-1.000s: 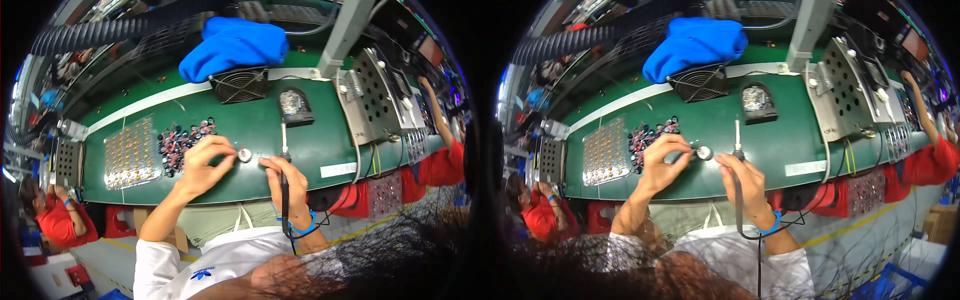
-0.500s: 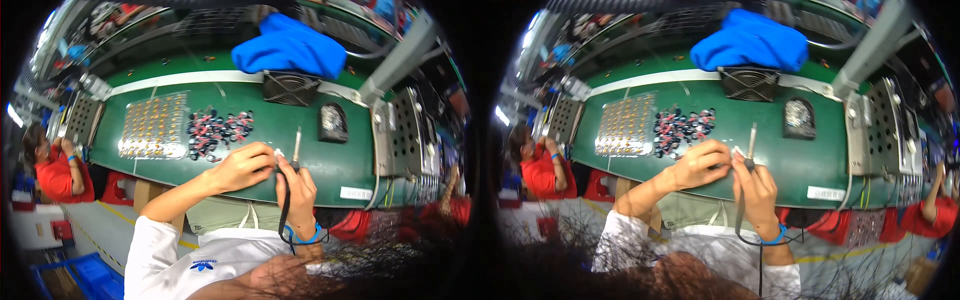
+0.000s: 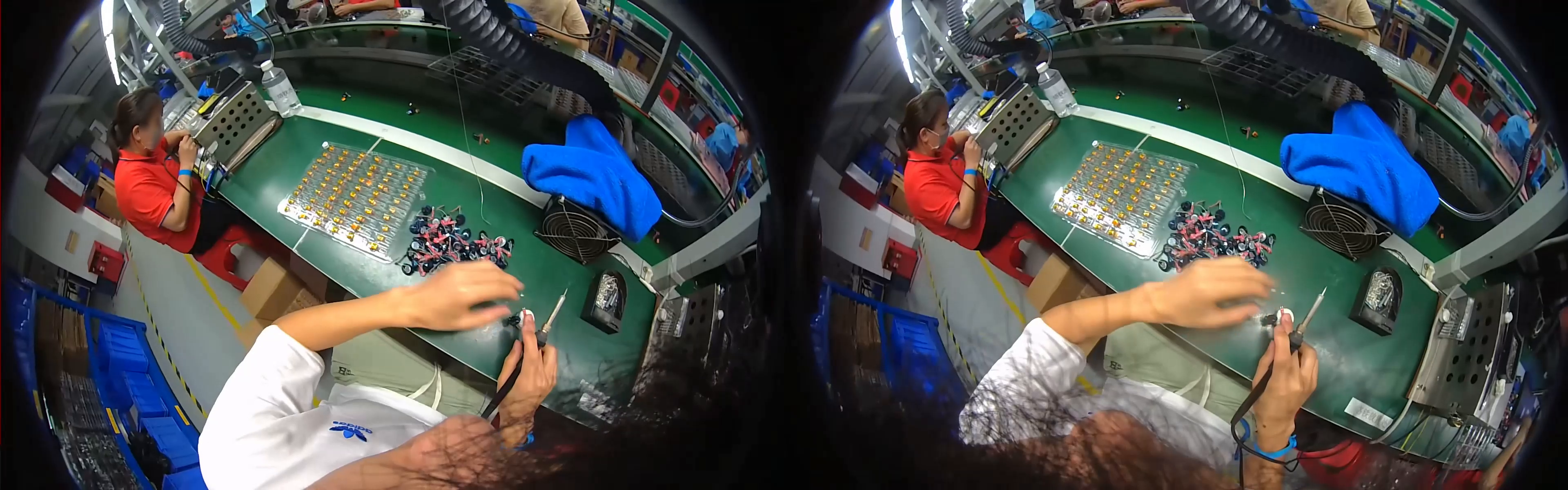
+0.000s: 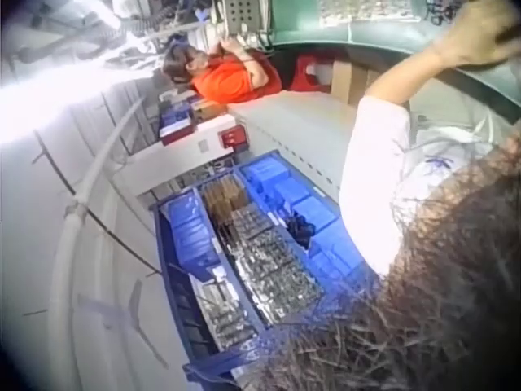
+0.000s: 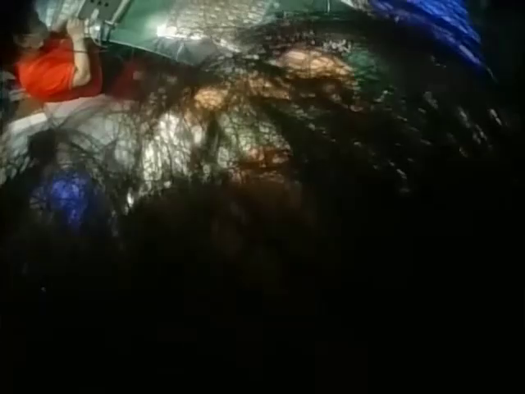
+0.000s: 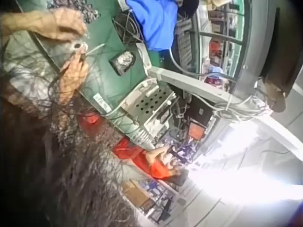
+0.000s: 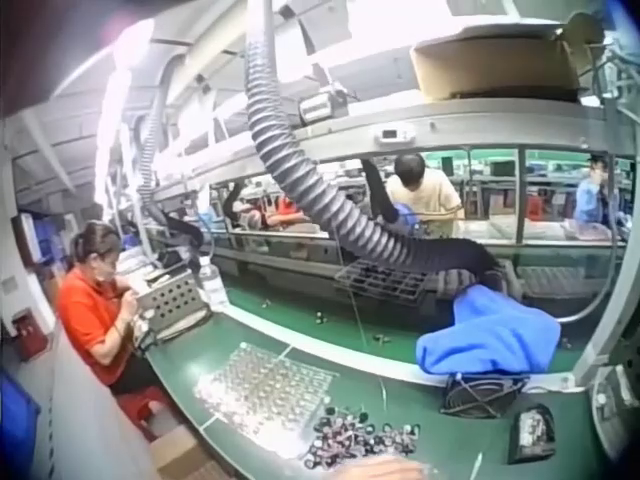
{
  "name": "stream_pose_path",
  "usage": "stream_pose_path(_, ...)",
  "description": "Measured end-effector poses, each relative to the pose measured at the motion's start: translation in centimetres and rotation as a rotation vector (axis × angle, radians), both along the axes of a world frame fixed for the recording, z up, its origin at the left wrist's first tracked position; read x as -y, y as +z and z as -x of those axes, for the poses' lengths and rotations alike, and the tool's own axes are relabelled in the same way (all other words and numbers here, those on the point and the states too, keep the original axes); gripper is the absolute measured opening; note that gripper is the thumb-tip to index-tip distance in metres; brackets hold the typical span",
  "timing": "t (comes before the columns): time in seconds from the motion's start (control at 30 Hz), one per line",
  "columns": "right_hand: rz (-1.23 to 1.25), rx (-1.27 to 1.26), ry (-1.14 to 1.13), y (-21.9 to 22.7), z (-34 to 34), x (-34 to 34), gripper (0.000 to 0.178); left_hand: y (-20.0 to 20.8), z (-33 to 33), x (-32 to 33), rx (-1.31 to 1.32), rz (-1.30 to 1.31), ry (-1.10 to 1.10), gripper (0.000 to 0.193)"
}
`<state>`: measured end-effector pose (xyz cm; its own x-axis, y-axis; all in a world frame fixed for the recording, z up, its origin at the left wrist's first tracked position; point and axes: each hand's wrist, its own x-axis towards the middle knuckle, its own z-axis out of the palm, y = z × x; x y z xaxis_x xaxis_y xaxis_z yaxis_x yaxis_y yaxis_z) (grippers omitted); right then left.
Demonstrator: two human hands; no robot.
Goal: The person assembles electronic components by picking up parts from the table and soldering wires onto them with a soldering iron.
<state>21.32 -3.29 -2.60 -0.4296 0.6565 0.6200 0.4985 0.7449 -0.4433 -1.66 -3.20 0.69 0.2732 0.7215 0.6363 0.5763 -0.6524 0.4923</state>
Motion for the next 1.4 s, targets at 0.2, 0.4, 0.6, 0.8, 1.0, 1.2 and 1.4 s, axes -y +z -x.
stream_pose_path(0.2, 0.045, -0.091, 0.041, 0.1, -0.2, 0.4, 0.046, 1.8, 15.3, 2.9, -0.307, 0.076, 0.579, 0.021)
stream_pose_path(0.4, 0.129, -0.228, -0.002, -0.6, -0.8, 0.5, 0.046, 2.3, 18.7, 4.4, -0.541, 0.275, 0.622, 0.023)
stream_pose_path(0.6, 0.135, -0.228, -0.007, -0.4, -0.7, 0.6, 0.044, 1.3, 20.0, 4.8, -0.73, 0.21, 0.597, 0.033)
stream_pose_path(0.8, 0.134, -0.258, 0.007, -0.7, -0.8, 0.7, 0.042, 2.1, 21.4, 4.6, -0.742, 0.185, 0.415, 0.028)
stream_pose_path(1.0, 0.11, -0.234, 0.042, -0.9, -1.1, 0.6, 0.044, 2.6, 22.5, 3.9, -0.47, 0.373, 0.343, 0.022)
stream_pose_path(1.2, 0.068, -0.286, 0.04, -1.6, -1.2, 0.3, 0.044, 4.2, 21.3, 3.6, -0.571, 0.451, 0.354, 0.031)
stream_pose_path(1.4, 0.15, -0.288, 0.026, -0.7, -1.4, 0.5, 0.043, 2.7, 19.2, 3.0, 0.113, 0.354, 0.344, 0.036)
